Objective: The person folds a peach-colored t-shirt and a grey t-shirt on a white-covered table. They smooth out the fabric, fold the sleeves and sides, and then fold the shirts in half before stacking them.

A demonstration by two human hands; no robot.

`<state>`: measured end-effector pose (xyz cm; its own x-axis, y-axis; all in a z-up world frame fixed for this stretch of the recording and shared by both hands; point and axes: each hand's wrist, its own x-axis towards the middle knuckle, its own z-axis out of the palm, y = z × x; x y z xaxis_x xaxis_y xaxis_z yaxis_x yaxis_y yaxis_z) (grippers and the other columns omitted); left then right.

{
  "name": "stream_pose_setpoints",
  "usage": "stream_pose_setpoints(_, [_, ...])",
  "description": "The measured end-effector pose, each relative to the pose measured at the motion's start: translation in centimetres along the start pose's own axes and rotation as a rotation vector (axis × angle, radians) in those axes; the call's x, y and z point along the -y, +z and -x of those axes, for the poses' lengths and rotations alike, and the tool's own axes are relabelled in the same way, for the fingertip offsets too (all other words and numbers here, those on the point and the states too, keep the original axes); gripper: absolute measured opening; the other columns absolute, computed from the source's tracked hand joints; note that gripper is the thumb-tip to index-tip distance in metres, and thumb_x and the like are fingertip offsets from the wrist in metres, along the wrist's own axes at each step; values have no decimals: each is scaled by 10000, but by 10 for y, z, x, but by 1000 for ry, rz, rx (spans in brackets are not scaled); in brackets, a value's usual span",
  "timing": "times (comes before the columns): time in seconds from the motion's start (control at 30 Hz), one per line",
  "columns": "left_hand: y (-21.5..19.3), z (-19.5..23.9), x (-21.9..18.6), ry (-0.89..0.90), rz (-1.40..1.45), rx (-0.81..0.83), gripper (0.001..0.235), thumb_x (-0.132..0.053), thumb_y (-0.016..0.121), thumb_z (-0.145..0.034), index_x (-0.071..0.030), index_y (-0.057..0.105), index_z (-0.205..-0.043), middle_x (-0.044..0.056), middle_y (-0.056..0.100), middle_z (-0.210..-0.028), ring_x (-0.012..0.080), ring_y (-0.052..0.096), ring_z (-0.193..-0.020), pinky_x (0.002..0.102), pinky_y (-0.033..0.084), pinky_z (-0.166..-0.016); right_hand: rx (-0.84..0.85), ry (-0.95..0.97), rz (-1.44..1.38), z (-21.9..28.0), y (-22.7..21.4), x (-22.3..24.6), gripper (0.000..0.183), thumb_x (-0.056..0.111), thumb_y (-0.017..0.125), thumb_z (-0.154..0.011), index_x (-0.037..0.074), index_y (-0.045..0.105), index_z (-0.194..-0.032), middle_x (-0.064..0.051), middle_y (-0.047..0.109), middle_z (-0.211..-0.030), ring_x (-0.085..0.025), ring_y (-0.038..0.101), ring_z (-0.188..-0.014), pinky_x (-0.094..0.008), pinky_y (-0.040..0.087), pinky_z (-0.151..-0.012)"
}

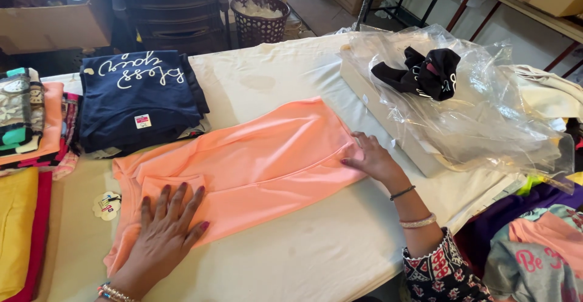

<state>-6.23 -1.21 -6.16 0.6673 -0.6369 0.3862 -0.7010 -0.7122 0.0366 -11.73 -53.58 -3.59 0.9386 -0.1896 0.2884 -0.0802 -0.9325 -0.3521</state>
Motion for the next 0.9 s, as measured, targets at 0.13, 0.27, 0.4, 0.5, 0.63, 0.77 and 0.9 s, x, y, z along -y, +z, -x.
stream_pose_setpoints(0.13, [2, 1, 1, -3, -6, 11, 741, -568, 421, -916, -224, 260, -1553, 164, 307, -1560, 424, 236, -1441, 669, 113, -1124, 154, 250, 2, 0, -9, 3, 632, 480, 734, -830, 206, 514, -1356, -192, 701, -774, -388, 725, -782, -480, 548, -733])
stream_pose_setpoints(0.27, [4, 2, 1, -11, -4, 27, 744, -576, 414, -923, -235, 243, -1562, 157, 297, -1570, 418, 216, -1453, 672, 99, -1126, 98, 276, 183, 0, -13, 6, 398, 442, 632, -937, 197, 603, -1249, -158, 741, -909, -374, 725, -911, -496, 564, -803])
stream_pose_setpoints(0.4, [8, 3, 2, -21, -15, 17, 745, -586, 403, -927, -242, 235, -1566, 160, 287, -1572, 419, 203, -1456, 675, 85, -1124, -167, 60, 270, -38, 15, -29, 378, 330, 607, -917, 135, 576, -1239, -185, 703, -1139, -420, 665, -1062, -535, 533, -863])
stream_pose_setpoints(0.5, [10, 4, 2, -28, -20, 24, 740, -594, 395, -933, -248, 233, -1567, 162, 281, -1573, 421, 192, -1460, 676, 72, -1124, -63, 65, 108, -74, 21, -13, 515, 433, 629, -958, 120, 529, -1354, -257, 634, -1214, -453, 606, -1147, -547, 488, -982])
stream_pose_setpoints(0.63, [10, 3, 2, -34, -26, 28, 739, -594, 395, -937, -259, 235, -1576, 154, 277, -1590, 424, 186, -1459, 680, 56, -1127, -56, 92, 244, -109, 66, -9, 673, 441, 668, -922, 139, 412, -1466, -311, 529, -1238, -507, 576, -1078, -561, 490, -913])
stream_pose_setpoints(0.77, [7, 3, 1, -50, -24, 42, 757, -593, 401, -941, -280, 238, -1610, 154, 272, -1604, 440, 178, -1454, 690, 51, -1118, -107, -90, 207, -114, 90, -24, 621, 133, 552, -900, 177, 417, -1505, -283, 499, -1290, -475, 654, -881, -543, 552, -787])
stream_pose_setpoints(0.9, [0, 0, -2, -78, -24, 98, 765, -596, 402, -943, -279, 224, -1616, 161, 262, -1607, 462, 168, -1479, 702, 50, -1115, -132, -109, 240, -96, 54, 3, 535, -10, 444, -946, 188, 472, -1442, -241, 517, -1233, -446, 672, -830, -519, 571, -749])
